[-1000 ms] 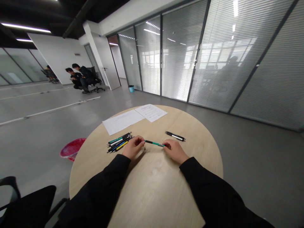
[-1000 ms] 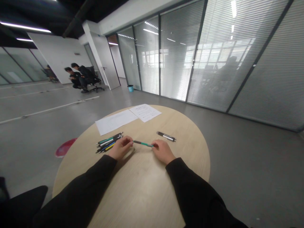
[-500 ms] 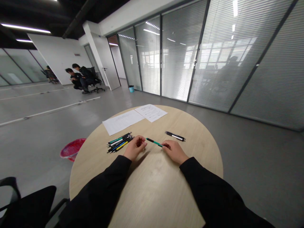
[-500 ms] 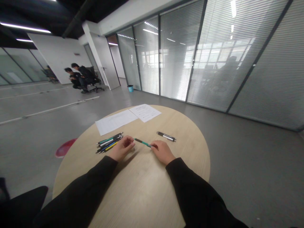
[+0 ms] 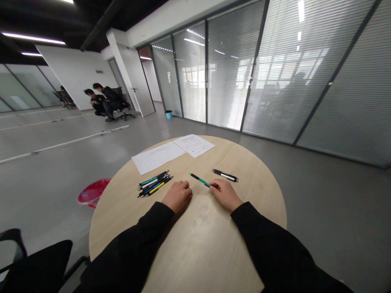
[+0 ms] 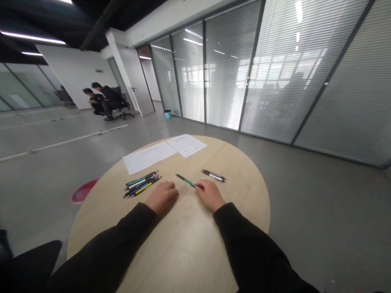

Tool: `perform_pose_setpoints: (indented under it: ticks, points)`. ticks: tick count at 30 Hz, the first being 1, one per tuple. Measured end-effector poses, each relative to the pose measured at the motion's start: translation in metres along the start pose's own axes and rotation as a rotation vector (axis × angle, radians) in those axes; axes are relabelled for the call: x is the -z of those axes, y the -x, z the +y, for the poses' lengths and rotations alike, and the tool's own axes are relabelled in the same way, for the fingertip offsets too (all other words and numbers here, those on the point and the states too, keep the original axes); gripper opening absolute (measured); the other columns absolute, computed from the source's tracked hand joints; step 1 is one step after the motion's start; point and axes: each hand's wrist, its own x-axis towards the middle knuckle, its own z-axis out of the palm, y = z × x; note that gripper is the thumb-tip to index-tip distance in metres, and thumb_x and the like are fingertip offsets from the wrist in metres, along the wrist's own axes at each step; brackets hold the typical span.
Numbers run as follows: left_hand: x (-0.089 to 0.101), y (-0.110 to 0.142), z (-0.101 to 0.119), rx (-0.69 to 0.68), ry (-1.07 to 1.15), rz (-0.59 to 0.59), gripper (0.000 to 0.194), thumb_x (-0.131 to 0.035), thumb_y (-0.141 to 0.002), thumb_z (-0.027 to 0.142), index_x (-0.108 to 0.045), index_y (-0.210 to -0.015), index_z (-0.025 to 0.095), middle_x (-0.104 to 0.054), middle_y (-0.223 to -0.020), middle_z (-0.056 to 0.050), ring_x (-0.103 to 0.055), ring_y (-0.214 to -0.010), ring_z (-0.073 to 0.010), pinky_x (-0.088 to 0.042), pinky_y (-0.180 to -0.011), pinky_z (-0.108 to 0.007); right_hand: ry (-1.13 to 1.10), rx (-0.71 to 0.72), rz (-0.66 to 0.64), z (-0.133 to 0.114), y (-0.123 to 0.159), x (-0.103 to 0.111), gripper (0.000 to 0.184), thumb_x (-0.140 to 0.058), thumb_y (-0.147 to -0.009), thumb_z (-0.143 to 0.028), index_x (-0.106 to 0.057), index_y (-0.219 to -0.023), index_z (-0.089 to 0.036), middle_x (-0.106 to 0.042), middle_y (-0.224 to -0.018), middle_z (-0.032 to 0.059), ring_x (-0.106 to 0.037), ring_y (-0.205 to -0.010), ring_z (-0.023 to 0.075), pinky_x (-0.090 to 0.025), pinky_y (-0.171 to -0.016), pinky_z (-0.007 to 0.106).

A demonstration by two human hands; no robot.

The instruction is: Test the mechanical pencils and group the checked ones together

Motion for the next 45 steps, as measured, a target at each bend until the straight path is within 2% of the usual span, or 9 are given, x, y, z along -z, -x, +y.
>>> perform_pose_setpoints:
  ticks: [6, 12, 17, 21, 25, 31, 38, 45]
  points:
    - [-0.002, -0.002, 0.008, -0.004, -0.141, -0.062, 0.02, -0.05, -0.092, 0.018, -0.062, -0.075, 0.017, -0.06, -0.085, -0.009, -0.052, -0.08, -0.0207, -0.034, -0.074, -0.036, 0.014, -0.014, -0.006, 0.003, 0.0, -0.003, 0.01, -0.06, -0.084, -0.018, -0.07, -0.084, -0.018, -0.068, -0.08, 0.0021, -0.058, -0.072, 0.0158, -0.041, -0.068, 0.027]
    - [-0.004, -0.002, 0.009, -0.022, -0.138, -0.011, 0.021, -0.045, -0.094, 0.018, -0.06, -0.079, 0.017, -0.059, -0.085, -0.008, -0.052, -0.078, -0.0209, -0.035, -0.074, -0.036, 0.01, -0.02, -0.009, 0.005, -0.001, -0.003, 0.009, -0.06, -0.084, -0.019, -0.069, -0.083, -0.019, -0.068, -0.078, 0.0014, -0.058, -0.071, 0.0157, -0.041, -0.067, 0.027]
    - [0.0, 0.001, 0.001, 0.06, 0.138, 0.112, 0.018, -0.039, -0.094, 0.018, -0.056, -0.086, 0.018, -0.059, -0.083, -0.007, -0.053, -0.075, -0.0198, -0.038, -0.069, -0.032, 0.016, -0.012, 0.004, 0.006, -0.001, -0.002, 0.009, -0.06, -0.085, -0.017, -0.069, -0.084, -0.019, -0.068, -0.081, 0.0018, -0.058, -0.074, 0.0162, -0.041, -0.069, 0.027]
    - [0.002, 0.004, -0.006, 0.256, 0.375, 0.19, 0.015, -0.04, -0.094, 0.025, -0.053, -0.09, 0.019, -0.057, -0.075, -0.001, -0.052, -0.066, -0.0173, -0.039, -0.064, -0.029, 0.03, 0.002, 0.024, 0.005, -0.001, 0.0, 0.011, -0.059, -0.086, -0.016, -0.069, -0.086, -0.019, -0.069, -0.083, 0.0029, -0.059, -0.077, 0.0173, -0.042, -0.072, 0.029]
    - [-0.003, 0.003, -0.017, 0.421, 0.565, 0.32, 0.014, -0.048, -0.09, 0.031, -0.056, -0.086, 0.019, -0.058, -0.074, 0.0, -0.052, -0.066, -0.0161, -0.04, -0.063, -0.028, 0.047, 0.022, 0.047, 0.005, 0.0, 0.001, 0.012, -0.06, -0.086, -0.014, -0.07, -0.088, -0.019, -0.069, -0.087, 0.0043, -0.059, -0.081, 0.0186, -0.043, -0.077, 0.031]
    - [-0.016, 0.0, -0.031, 0.514, 1.027, 0.403, 0.023, -0.064, -0.079, 0.038, -0.06, -0.085, 0.016, -0.061, -0.073, -0.001, -0.06, -0.067, -0.0158, -0.048, -0.067, -0.03, 0.082, 0.043, 0.021, 0.006, 0.001, 0.0, 0.011, -0.06, -0.086, -0.015, -0.07, -0.089, -0.019, -0.07, -0.089, 0.0054, -0.06, -0.084, 0.0195, -0.043, -0.08, 0.032]
    - [-0.022, 0.0, -0.034, 0.53, 1.15, 0.439, 0.027, -0.071, -0.074, 0.04, -0.063, -0.084, 0.016, -0.063, -0.071, -0.001, -0.061, -0.065, -0.0142, -0.05, -0.067, -0.029, 0.091, 0.053, -0.011, 0.004, 0.0, 0.001, 0.011, -0.06, -0.087, -0.015, -0.069, -0.088, -0.019, -0.069, -0.087, 0.0053, -0.06, -0.083, 0.0196, -0.043, -0.079, 0.032]
    - [-0.019, 0.0, -0.031, 0.544, 1.184, 0.456, 0.03, -0.073, -0.073, 0.042, -0.063, -0.083, 0.015, -0.063, -0.07, -0.001, -0.061, -0.064, -0.0141, -0.051, -0.066, -0.03, 0.086, 0.058, -0.02, 0.004, 0.001, 0.0, 0.01, -0.06, -0.087, -0.015, -0.07, -0.089, -0.019, -0.069, -0.089, 0.0053, -0.06, -0.085, 0.0195, -0.044, -0.08, 0.032]
